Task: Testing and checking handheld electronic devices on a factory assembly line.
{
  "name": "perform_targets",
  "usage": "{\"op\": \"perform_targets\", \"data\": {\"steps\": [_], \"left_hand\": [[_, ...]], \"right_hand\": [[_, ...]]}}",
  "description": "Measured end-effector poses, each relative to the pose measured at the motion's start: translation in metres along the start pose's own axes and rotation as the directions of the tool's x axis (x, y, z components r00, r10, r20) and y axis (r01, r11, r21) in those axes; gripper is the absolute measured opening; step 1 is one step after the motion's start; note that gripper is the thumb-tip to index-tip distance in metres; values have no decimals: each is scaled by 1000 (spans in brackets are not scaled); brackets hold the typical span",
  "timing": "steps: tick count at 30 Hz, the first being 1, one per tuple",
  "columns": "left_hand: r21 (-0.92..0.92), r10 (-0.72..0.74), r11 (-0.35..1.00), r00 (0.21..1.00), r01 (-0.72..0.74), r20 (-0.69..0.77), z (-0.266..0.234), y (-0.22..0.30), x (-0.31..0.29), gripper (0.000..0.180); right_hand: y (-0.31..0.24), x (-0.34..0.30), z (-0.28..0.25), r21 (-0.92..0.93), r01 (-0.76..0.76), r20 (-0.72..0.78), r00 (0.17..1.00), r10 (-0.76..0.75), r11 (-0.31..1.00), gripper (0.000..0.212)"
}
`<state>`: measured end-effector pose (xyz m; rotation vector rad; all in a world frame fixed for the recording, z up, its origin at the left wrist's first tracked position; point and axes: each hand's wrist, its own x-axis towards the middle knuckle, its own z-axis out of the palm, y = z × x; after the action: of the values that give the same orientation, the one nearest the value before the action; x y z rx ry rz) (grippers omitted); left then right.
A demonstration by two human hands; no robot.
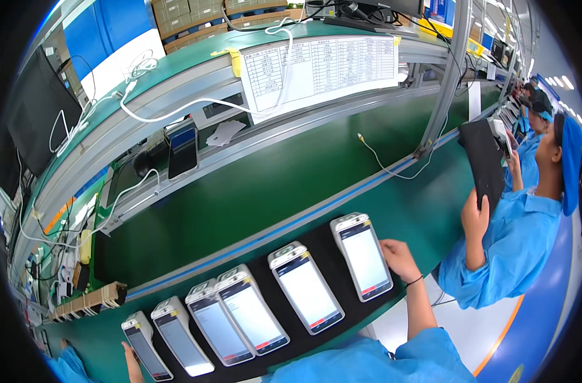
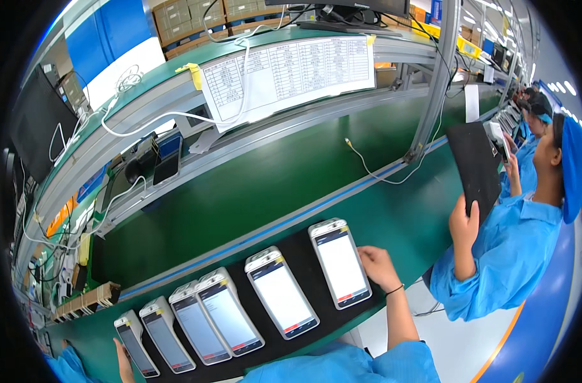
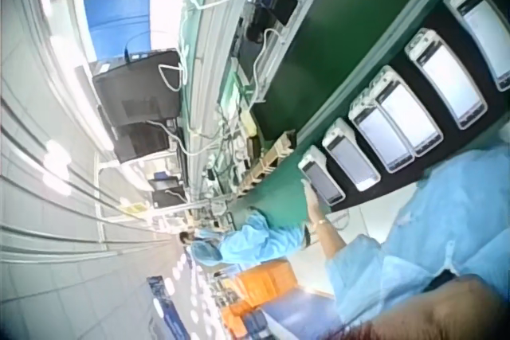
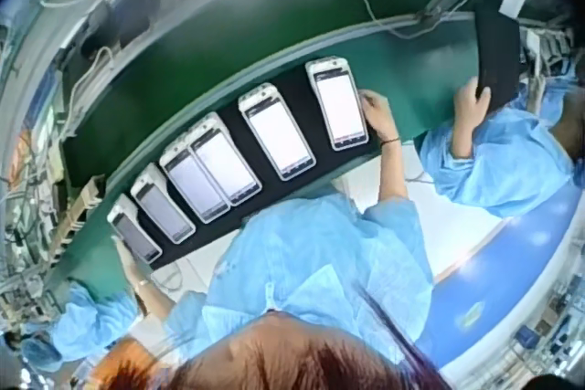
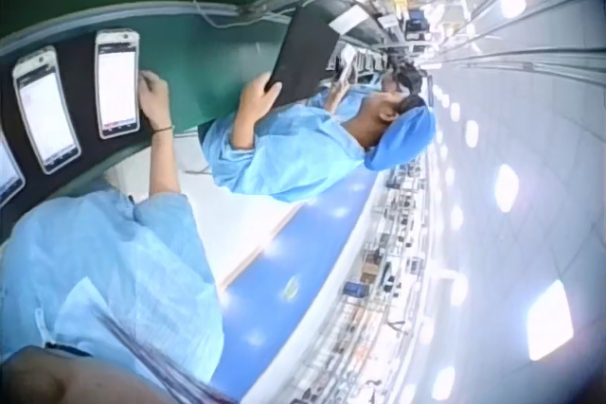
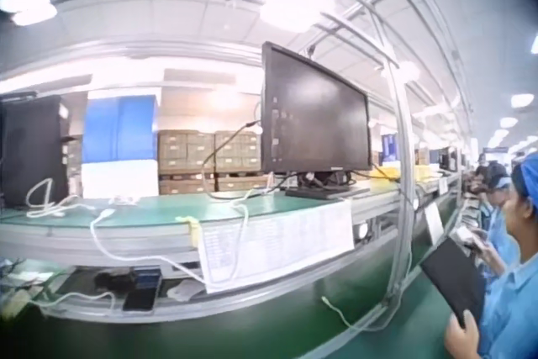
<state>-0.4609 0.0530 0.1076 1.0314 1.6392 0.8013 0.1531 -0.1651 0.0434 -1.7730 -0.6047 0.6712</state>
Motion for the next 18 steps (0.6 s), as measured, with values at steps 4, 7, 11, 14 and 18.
{"op": "perform_targets", "data": {"steps": [4,7,11,14,18], "left_hand": [[205,142,963,977,-174,162,18,-42,43,73],[148,222,958,961,-247,164,56,-45,35,69],[130,256,948,938,-291,234,87,-38,25,68],[164,267,939,942,-302,205,91,-40,25,66],[314,351,870,925,-380,148,87,-47,25,61]], "right_hand": [[1,15,-42,-329,170,-295,916,-272,929,27],[0,37,-70,-131,167,-181,965,-189,977,40],[10,60,-88,48,165,-114,981,-158,985,44],[6,58,-73,184,137,-97,988,-121,973,43],[-11,49,-55,55,169,-74,983,-165,984,44]]}}
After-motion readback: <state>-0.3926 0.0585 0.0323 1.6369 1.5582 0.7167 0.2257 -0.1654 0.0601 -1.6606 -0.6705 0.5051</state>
